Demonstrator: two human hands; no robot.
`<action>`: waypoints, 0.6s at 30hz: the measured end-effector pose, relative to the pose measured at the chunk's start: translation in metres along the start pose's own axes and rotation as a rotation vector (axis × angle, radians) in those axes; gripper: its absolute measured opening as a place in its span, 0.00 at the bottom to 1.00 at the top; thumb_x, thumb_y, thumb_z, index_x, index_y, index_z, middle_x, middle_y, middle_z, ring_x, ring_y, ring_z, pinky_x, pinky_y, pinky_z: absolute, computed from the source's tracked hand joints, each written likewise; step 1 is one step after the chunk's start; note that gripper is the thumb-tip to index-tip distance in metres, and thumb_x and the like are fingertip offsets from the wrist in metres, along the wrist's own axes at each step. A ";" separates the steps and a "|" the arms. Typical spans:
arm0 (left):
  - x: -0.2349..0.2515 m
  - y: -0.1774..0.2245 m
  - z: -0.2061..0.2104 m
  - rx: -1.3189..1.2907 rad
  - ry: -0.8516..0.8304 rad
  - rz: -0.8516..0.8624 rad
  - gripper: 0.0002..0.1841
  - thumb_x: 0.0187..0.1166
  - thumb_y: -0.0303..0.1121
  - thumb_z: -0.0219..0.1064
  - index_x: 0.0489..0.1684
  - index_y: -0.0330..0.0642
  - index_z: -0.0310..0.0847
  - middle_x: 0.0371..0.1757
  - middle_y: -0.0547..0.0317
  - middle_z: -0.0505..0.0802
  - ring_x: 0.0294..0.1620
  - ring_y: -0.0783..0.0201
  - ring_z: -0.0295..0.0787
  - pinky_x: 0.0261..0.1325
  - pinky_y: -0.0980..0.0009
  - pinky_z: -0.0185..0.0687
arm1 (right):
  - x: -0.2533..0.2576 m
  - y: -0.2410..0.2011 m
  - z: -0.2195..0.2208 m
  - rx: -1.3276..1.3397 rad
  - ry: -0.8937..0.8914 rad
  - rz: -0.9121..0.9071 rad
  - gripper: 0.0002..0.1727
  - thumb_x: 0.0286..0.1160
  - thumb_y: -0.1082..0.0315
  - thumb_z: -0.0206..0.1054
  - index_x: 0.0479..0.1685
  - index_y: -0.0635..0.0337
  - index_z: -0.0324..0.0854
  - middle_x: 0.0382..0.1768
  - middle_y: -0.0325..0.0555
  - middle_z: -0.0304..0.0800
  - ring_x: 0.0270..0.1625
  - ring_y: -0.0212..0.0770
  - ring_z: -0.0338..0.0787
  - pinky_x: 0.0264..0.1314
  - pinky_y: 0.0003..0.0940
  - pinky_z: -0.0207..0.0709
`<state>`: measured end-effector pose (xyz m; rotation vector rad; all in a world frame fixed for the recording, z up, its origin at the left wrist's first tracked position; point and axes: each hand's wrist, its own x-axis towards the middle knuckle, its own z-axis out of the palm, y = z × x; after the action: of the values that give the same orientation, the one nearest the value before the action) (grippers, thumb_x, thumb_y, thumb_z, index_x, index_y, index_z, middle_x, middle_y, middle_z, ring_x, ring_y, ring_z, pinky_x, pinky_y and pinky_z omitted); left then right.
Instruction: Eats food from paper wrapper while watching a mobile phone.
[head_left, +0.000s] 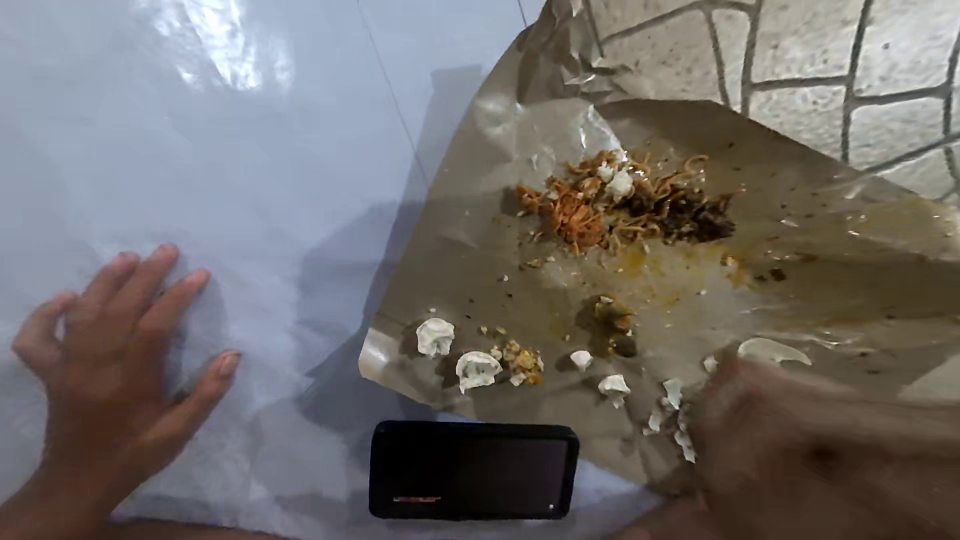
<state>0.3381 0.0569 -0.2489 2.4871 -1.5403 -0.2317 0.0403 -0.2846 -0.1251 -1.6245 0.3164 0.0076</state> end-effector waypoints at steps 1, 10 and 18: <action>0.000 0.000 0.000 -0.006 0.005 0.000 0.40 0.83 0.65 0.48 0.86 0.44 0.66 0.90 0.43 0.67 0.95 0.44 0.48 0.89 0.38 0.33 | 0.002 0.007 0.003 -0.232 0.044 0.029 0.08 0.79 0.66 0.71 0.39 0.60 0.93 0.39 0.44 0.93 0.51 0.31 0.86 0.57 0.26 0.78; 0.001 0.003 0.000 0.001 0.010 -0.006 0.39 0.83 0.64 0.48 0.87 0.46 0.68 0.91 0.48 0.68 0.95 0.48 0.50 0.89 0.37 0.32 | 0.036 0.056 0.036 -1.019 0.221 -0.096 0.11 0.78 0.74 0.66 0.51 0.62 0.91 0.54 0.54 0.91 0.53 0.52 0.92 0.49 0.43 0.88; 0.006 0.008 -0.002 0.003 0.011 0.003 0.39 0.82 0.65 0.47 0.88 0.49 0.68 0.92 0.52 0.67 0.95 0.51 0.52 0.88 0.36 0.36 | 0.046 0.066 0.050 -1.016 0.101 -0.107 0.13 0.71 0.82 0.71 0.53 0.64 0.91 0.53 0.57 0.89 0.57 0.56 0.89 0.56 0.46 0.87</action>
<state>0.3344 0.0487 -0.2451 2.4835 -1.5413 -0.2149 0.0802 -0.2473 -0.2027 -2.6543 0.3209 0.0055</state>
